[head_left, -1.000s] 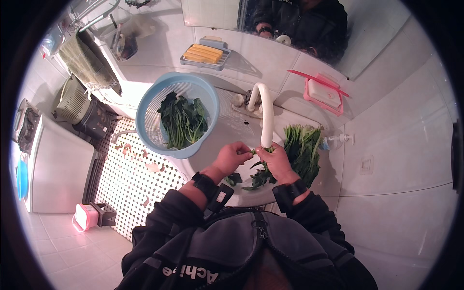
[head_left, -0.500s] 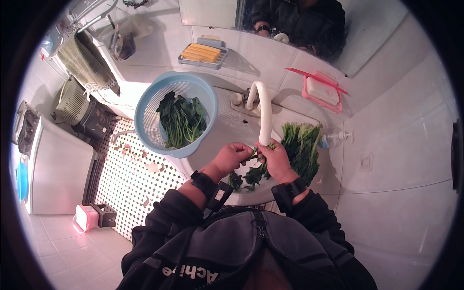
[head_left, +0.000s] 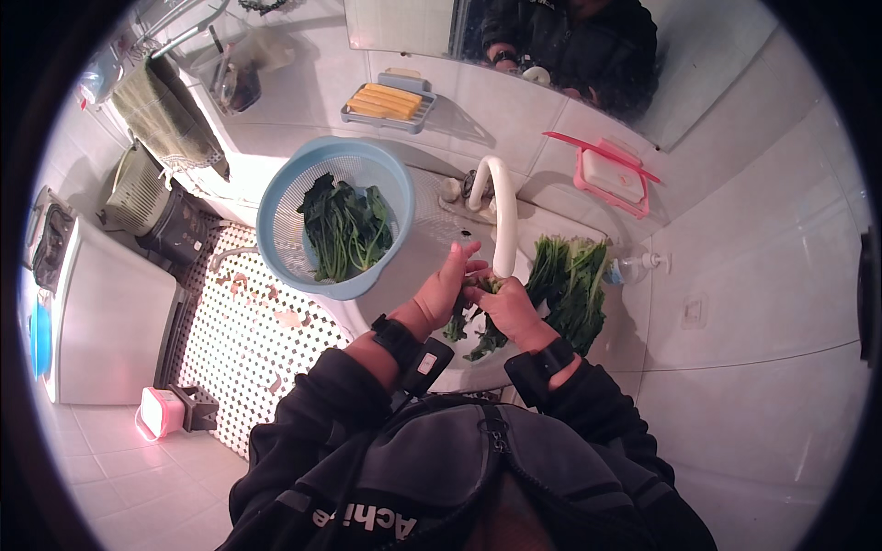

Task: The person stands at a kitchen sink and washes leafy green vegetables under running water. They handle the greens by hand, rinsing them and placing them into a blue colander. The person repeats this process for multiple bunches of greens throughout the clip.

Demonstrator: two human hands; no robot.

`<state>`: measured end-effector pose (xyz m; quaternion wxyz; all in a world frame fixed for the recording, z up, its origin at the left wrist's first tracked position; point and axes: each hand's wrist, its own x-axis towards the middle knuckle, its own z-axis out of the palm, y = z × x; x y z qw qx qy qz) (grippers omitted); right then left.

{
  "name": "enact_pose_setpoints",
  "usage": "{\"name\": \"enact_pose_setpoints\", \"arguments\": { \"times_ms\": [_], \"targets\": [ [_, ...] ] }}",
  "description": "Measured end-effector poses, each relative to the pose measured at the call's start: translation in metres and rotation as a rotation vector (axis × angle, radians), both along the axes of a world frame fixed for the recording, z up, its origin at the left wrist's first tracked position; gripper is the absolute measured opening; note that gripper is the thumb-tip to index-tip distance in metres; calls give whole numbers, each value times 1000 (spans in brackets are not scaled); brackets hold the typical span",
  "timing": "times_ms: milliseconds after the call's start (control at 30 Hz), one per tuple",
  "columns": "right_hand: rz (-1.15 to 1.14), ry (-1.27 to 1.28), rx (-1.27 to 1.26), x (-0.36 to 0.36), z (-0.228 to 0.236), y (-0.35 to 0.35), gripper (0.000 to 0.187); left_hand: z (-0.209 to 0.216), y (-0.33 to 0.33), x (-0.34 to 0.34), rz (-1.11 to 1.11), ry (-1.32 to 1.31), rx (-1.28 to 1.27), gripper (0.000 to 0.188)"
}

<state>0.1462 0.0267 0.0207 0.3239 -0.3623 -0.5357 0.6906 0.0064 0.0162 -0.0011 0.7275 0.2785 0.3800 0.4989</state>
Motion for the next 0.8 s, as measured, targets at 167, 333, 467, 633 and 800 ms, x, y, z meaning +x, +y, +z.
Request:
{"name": "enact_pose_setpoints", "arguments": {
  "times_ms": [167, 333, 467, 633, 800],
  "targets": [
    [-203, -218, 111, 10, -12, 10, 14, 0, -9, -3, -200, 517, 134, 41],
    [-303, -108, -32, 21, -25, 16, 11, -14, -14, -2, -81, 910, 339, 23],
    [-279, -28, -101, 27, -25, 18, 11, -18, -18, -2, -5, 880, 395, 23],
    [-158, -104, -92, 24, -22, 11, 13, -11, -17, 0, -155, 781, 158, 29],
    [-230, 99, -286, 27, -13, 11, 14, -9, -13, 6, -67, 587, 40, 26]
  ]
}}
